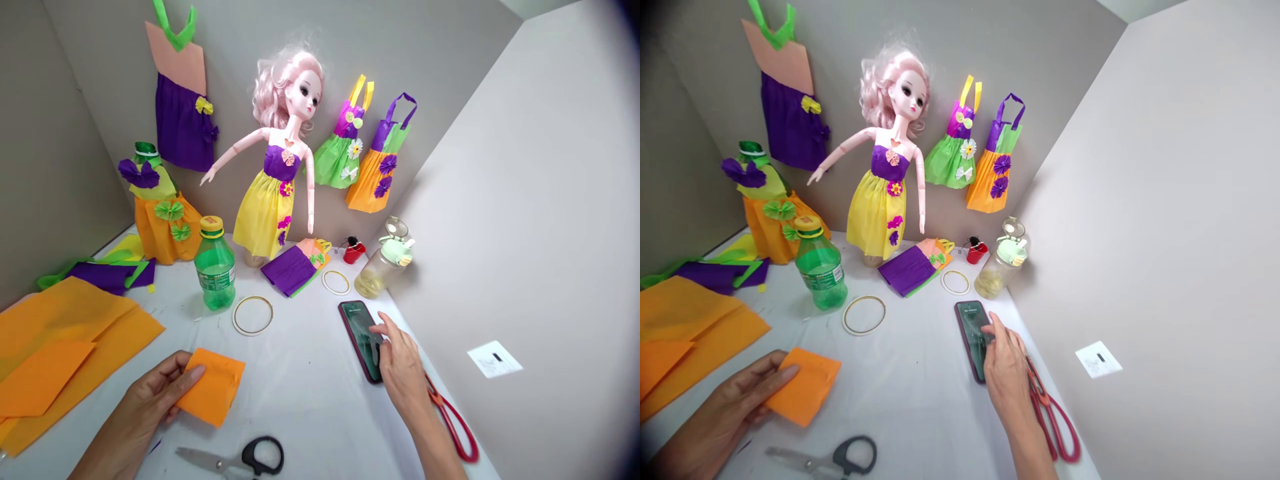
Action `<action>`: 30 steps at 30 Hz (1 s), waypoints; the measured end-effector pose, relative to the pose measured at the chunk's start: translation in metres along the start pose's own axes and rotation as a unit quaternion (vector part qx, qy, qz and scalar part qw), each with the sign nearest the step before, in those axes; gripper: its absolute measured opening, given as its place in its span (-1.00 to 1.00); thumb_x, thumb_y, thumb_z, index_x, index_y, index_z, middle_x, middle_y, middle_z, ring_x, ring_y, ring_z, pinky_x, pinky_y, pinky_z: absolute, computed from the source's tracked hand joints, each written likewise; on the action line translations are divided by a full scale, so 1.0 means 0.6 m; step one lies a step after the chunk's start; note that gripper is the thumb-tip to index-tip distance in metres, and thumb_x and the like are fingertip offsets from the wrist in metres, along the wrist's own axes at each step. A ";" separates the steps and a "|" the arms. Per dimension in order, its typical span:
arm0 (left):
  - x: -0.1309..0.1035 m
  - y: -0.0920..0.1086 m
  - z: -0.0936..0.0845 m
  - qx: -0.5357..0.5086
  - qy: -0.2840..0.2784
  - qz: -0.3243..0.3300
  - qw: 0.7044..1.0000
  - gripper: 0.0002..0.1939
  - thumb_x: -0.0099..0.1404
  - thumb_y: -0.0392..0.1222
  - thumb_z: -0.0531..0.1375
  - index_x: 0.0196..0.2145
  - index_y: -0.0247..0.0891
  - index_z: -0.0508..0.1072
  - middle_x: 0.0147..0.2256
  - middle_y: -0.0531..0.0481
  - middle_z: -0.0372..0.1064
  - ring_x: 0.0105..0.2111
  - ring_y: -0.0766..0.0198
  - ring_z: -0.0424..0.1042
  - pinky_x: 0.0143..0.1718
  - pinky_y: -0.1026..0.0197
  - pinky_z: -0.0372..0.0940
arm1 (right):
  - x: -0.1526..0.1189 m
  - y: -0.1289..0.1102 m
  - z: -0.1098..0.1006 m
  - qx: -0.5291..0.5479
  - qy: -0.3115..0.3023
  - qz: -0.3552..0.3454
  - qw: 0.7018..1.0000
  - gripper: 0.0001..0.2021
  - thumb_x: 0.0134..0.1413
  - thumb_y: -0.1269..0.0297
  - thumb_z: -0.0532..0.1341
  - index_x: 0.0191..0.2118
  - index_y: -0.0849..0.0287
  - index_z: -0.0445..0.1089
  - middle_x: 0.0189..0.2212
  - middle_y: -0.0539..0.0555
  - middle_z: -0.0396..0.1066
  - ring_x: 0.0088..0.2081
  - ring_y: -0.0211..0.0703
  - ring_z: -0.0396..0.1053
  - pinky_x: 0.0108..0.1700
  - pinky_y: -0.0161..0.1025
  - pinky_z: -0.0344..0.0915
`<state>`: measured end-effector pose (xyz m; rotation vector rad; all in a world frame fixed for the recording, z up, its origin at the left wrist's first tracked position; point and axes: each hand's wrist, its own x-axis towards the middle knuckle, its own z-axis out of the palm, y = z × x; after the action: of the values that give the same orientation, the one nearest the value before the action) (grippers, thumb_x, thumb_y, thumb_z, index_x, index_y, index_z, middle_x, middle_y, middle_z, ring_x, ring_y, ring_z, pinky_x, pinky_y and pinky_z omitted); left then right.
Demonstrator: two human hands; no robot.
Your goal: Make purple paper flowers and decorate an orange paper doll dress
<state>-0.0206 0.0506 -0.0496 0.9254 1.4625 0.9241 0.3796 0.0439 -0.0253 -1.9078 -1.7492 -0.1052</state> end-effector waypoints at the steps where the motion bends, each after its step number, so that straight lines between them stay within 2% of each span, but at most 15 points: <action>1: -0.001 0.000 0.000 0.000 0.001 0.000 1.000 -0.60 -0.01 0.16 0.35 -0.32 -0.16 0.51 -0.43 0.02 0.41 -0.43 0.21 0.37 -0.54 0.33 0.24 | 0.000 -0.001 0.001 0.000 0.000 -0.001 1.000 -0.51 0.20 0.48 -0.12 0.23 0.11 0.12 -0.10 0.11 0.47 0.01 0.00 0.32 0.13 0.10 0.19; 9: 0.002 0.001 0.001 -0.007 0.008 -0.017 1.000 -0.55 -0.08 0.19 0.37 -0.33 -0.16 0.50 -0.42 0.02 0.42 -0.44 0.21 0.38 -0.54 0.32 0.26 | -0.001 0.003 0.011 -0.007 -0.034 -0.027 0.999 -0.48 0.20 0.46 -0.08 0.26 0.08 0.08 -0.07 0.11 0.47 0.00 0.02 0.34 0.06 0.09 0.25; 16: 0.006 -0.006 -0.002 0.002 0.018 -0.032 0.999 -0.55 -0.07 0.20 0.37 -0.31 -0.15 0.50 -0.38 0.01 0.45 -0.39 0.18 0.41 -0.51 0.31 0.29 | -0.001 0.001 0.002 -0.011 -0.027 -0.007 1.000 -0.50 0.19 0.48 -0.10 0.23 0.07 0.11 -0.12 0.10 0.48 -0.02 0.01 0.35 0.09 0.11 0.21; 21: 0.008 -0.011 -0.005 -0.005 -0.006 -0.052 0.999 -0.53 -0.03 0.24 0.36 -0.26 -0.10 0.47 -0.29 0.04 0.42 -0.31 0.20 0.38 -0.46 0.36 0.29 | -0.002 0.001 0.000 -0.012 -0.039 -0.005 0.999 -0.49 0.16 0.50 -0.09 0.21 0.08 0.13 -0.13 0.08 0.48 -0.04 0.02 0.35 0.08 0.11 0.21; 30: 0.007 -0.012 -0.007 -0.008 -0.019 -0.047 0.999 -0.54 0.02 0.25 0.33 -0.23 -0.09 0.47 -0.29 0.02 0.38 -0.33 0.21 0.36 -0.47 0.35 0.26 | -0.004 0.009 -0.004 -0.030 -0.050 -0.013 0.998 -0.53 0.17 0.49 -0.09 0.17 0.11 0.17 -0.22 0.07 0.49 -0.12 -0.01 0.38 0.13 0.15 0.16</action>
<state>-0.0253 0.0513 -0.0577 0.8517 1.4514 0.8433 0.3851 0.0405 -0.0258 -1.9649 -1.8557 -0.0732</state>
